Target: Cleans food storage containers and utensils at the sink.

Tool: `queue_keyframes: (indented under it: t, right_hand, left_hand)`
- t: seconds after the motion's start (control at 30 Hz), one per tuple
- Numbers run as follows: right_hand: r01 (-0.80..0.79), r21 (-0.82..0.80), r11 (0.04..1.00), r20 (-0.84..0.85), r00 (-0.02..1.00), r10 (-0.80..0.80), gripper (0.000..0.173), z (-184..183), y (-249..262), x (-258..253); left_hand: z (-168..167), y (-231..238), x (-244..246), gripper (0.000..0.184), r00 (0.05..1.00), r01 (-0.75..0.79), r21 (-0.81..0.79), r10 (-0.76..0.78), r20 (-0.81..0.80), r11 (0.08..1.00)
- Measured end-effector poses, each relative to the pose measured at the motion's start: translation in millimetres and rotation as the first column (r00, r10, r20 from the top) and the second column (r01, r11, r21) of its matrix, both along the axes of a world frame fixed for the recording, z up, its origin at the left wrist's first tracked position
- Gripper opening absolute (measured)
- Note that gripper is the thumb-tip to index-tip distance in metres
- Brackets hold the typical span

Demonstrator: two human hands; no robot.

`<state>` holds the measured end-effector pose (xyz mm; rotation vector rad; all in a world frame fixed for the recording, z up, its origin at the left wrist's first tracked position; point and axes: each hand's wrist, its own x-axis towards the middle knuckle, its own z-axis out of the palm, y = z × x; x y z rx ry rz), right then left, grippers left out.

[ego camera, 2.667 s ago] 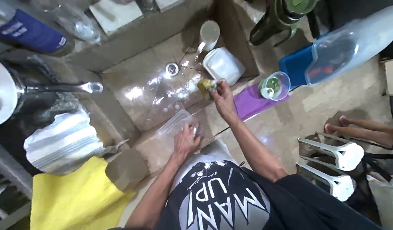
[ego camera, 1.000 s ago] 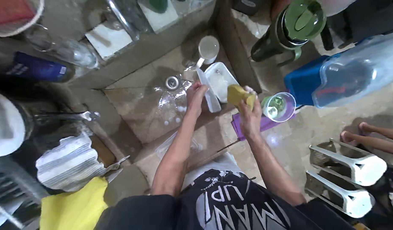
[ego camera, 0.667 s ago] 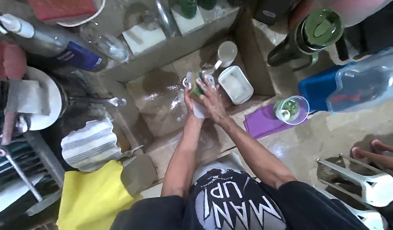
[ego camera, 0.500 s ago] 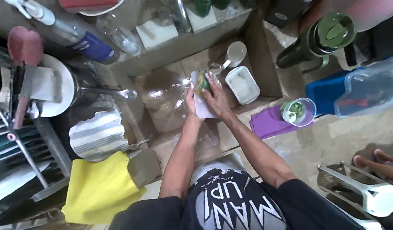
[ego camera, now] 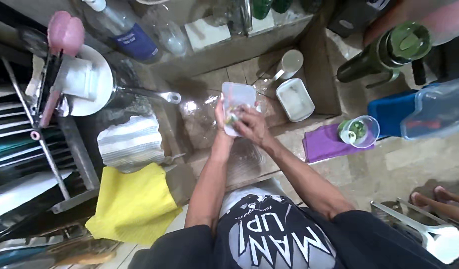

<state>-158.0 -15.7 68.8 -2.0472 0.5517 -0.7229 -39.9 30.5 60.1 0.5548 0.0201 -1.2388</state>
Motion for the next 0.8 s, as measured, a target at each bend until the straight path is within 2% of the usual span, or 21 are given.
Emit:
queue_keyframes:
  t: [0.03,0.1,0.17,0.23,0.3,0.4,0.47,0.53,0.6,0.67,0.73,0.8]
  right_hand:
    - [-0.071,0.021,0.997,0.026,0.997,0.07,0.024,-1,10,-3]
    - [-0.113,-0.07,0.991,-0.037,0.993,0.11,0.027,-3,1,1]
    - [-0.041,-0.191,0.981,-0.194,0.981,0.003,0.027,-4,-31,9]
    - [0.066,-0.237,0.969,-0.235,0.964,-0.123,0.024,0,-47,10]
    - [0.073,-0.22,0.973,-0.174,0.978,-0.113,0.024,3,-25,3]
    - [-0.032,-0.128,0.991,-0.045,0.999,0.026,0.021,-5,9,-5]
    - [-0.046,-0.189,0.981,-0.13,0.991,0.021,0.022,-10,-12,-4]
    - [0.038,-0.244,0.969,-0.214,0.973,-0.092,0.022,-8,-39,4]
    - [0.128,-0.241,0.962,-0.184,0.967,-0.175,0.023,-4,-33,8]
    - [0.081,-0.159,0.984,-0.12,0.988,-0.101,0.025,-2,-2,-1]
    - [0.005,-0.083,0.997,-0.046,0.999,-0.009,0.024,-9,18,-18]
    - [-0.014,-0.108,0.994,-0.123,0.992,0.0,0.026,-16,15,-27]
  left_hand:
    - [-3,4,2,0.047,1.0,-0.018,0.004,0.018,0.001,1.0]
    - [1,10,3,0.047,0.999,-0.001,0.011,0.001,-0.033,1.0]
    - [9,11,2,0.049,0.998,0.055,-0.006,-0.056,-0.035,0.998]
    - [18,12,8,0.049,0.998,0.053,-0.043,-0.054,-0.023,0.998]
    - [18,8,18,0.045,1.0,-0.011,-0.062,0.012,0.012,0.998]
    - [7,11,25,0.048,0.996,-0.047,-0.033,0.049,0.07,0.998]
    - [12,16,19,0.05,0.997,-0.012,0.01,0.011,0.079,1.0]
    - [17,16,13,0.049,0.999,0.013,-0.006,-0.012,0.052,1.0]
    - [18,13,15,0.048,0.998,-0.001,-0.031,0.003,0.067,1.0]
    - [17,9,26,0.047,0.995,-0.038,-0.024,0.04,0.091,0.999]
    - [20,10,35,0.056,0.997,-0.03,0.009,0.029,0.071,1.0]
    - [17,8,36,0.06,0.997,-0.04,0.047,0.037,0.065,0.998]
